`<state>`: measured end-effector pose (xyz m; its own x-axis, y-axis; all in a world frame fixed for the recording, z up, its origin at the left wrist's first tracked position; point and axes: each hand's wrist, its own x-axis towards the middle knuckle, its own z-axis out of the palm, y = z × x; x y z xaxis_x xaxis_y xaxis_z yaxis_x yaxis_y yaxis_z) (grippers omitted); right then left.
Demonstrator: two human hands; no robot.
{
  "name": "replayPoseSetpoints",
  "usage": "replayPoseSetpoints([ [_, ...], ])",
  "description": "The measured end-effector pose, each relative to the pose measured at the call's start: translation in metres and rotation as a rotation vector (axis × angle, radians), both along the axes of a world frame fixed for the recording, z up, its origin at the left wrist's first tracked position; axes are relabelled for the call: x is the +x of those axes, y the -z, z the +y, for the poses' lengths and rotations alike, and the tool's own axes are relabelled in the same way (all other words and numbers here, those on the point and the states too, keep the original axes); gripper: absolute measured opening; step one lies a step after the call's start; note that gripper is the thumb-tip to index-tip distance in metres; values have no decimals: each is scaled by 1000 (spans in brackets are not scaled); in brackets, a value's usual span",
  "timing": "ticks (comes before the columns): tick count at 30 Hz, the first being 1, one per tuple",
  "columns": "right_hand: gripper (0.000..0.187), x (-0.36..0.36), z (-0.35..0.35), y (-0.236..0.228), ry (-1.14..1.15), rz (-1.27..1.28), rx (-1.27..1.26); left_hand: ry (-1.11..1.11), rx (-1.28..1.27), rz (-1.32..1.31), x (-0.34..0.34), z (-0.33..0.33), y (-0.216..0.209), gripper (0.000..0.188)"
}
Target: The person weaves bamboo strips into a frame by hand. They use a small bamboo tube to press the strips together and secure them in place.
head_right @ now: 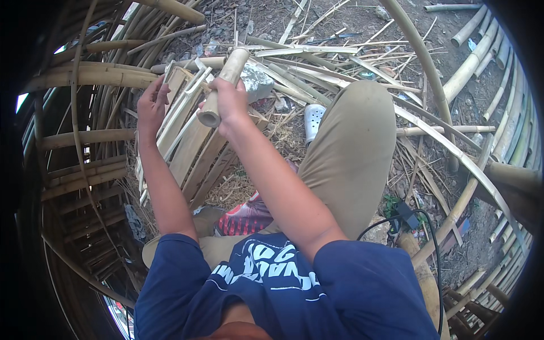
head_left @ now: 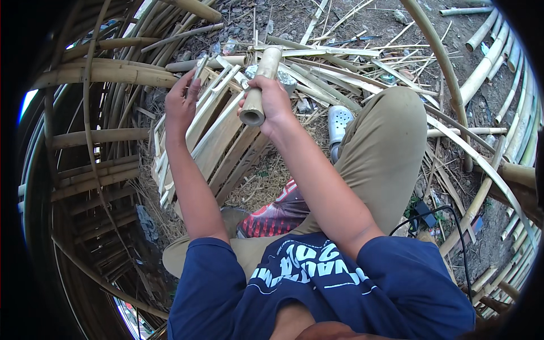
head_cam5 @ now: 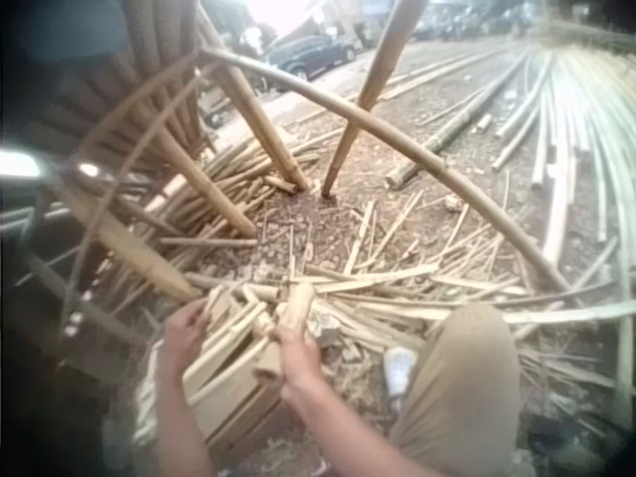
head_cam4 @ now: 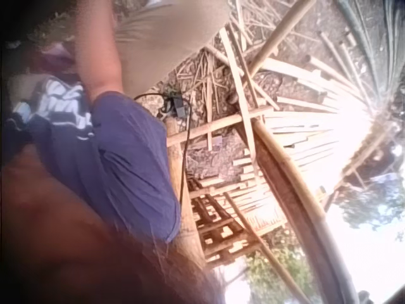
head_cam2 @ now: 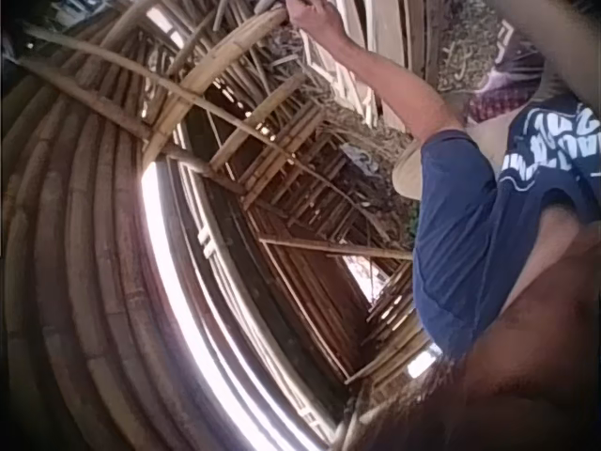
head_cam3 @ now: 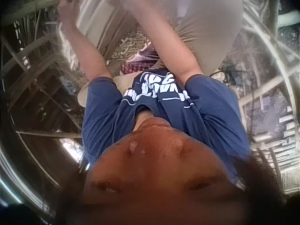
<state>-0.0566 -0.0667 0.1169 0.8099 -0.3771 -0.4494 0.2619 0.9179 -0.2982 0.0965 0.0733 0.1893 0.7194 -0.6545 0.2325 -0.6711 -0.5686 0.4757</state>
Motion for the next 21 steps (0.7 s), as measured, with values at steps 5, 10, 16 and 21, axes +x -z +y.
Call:
replayPoseSetpoints([
  [5,33,0,6,-4,-60,-73,225,76,11,-21,6,1,1,47],
  [10,35,1,5,-12,105,26,252,121,41,-62,7,2,3,44],
  [16,36,0,20,-25,68,-33,298,139,49,-210,16,5,14,48],
  [21,35,8,24,-24,57,15,277,122,67,-158,13,-2,14,48],
])
